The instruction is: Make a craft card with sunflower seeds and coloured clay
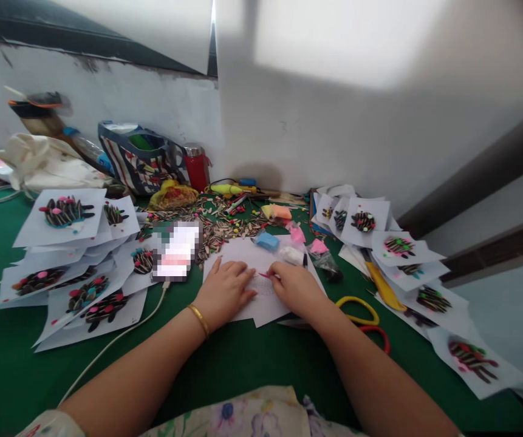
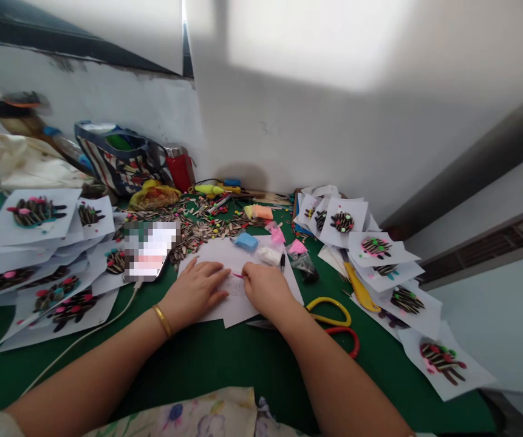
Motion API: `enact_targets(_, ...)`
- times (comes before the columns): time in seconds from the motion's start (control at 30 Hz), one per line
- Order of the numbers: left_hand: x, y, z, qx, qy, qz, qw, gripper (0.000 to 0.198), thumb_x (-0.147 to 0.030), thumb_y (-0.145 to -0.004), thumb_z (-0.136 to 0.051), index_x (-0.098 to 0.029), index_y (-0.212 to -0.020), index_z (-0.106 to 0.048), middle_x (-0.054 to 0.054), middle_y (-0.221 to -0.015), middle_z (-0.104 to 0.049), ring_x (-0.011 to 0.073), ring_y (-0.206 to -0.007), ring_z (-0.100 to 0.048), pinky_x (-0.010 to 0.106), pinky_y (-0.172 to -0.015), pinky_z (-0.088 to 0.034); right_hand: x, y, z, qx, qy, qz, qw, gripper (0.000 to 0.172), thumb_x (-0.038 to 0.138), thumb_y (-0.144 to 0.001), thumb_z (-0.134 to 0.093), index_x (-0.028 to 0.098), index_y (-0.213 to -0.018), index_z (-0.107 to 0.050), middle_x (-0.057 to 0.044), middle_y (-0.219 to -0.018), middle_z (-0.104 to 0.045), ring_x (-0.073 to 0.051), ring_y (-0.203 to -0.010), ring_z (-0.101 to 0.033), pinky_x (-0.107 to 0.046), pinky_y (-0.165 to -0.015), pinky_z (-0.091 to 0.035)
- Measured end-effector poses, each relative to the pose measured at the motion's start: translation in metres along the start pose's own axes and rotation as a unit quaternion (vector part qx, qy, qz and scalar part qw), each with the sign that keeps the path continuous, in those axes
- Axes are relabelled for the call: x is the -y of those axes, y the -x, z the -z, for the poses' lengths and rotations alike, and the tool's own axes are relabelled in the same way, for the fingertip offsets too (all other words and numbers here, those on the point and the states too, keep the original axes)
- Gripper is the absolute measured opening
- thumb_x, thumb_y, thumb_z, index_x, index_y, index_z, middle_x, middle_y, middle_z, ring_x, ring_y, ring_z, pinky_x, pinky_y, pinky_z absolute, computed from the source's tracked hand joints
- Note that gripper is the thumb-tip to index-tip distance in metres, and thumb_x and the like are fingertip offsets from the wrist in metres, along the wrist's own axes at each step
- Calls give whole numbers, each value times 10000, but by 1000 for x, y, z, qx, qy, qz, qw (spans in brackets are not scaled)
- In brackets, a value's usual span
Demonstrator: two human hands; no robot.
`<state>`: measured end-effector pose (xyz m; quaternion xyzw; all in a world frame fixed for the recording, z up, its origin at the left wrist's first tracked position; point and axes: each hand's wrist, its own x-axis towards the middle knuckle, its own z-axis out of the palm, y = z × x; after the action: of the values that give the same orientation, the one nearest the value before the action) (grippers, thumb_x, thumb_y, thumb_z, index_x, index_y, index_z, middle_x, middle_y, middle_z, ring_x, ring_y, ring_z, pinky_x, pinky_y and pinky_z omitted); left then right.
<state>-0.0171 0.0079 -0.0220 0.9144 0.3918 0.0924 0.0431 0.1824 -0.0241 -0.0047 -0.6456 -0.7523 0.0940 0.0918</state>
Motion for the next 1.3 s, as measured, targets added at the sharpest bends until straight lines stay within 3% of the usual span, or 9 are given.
enact_targets(0.7, -1, 0, -5, -19, -21, -9, 1000, 409, -457, -865, -585, -343, -1257, -557, 57, -1249, -571, 282, -1145, -500, 556, -1114, -203, -2, -3, -3, -3, -32, -18, 999, 156, 261, -932, -475, 225, -961, -624, -33, -914, -711, -181, -819, -636, -271, -667, -357)
enact_targets(1.03, 8, -2, 5, 4, 43, -1, 999, 526, -413, -833, -647, -211, -1300, -512, 84, -1254, -619, 259, -1180, -533, 508, -1145, -189, -10, -8, -13, -49, -82, 8, 995, 291, 106, -873, -464, 175, -1106, -625, -86, -1063, -648, -179, -1015, -576, -268, -885, -397)
enact_targets(1.17, 9, -1, 6, 5, 49, -3, 999, 480, -387, -804, -688, -227, -1238, -558, 74, -1276, -619, 262, -1190, -539, 536, -1158, -144, -11, -7, -13, -51, -101, 10, 994, 306, 79, -862, -454, 179, -1076, -649, -81, -1035, -654, -181, -1003, -576, -279, -903, -409)
enact_targets(1.3, 8, -1, 4, 5, 40, -8, 999, 441, -370, -806, -689, -251, -1216, -577, 66, -1297, -608, 268, -1198, -537, 551, -1145, -176, -13, -9, -15, -51, -159, 30, 985, 307, 85, -845, -458, 165, -1029, -691, -77, -1030, -679, -178, -998, -589, -289, -927, -425)
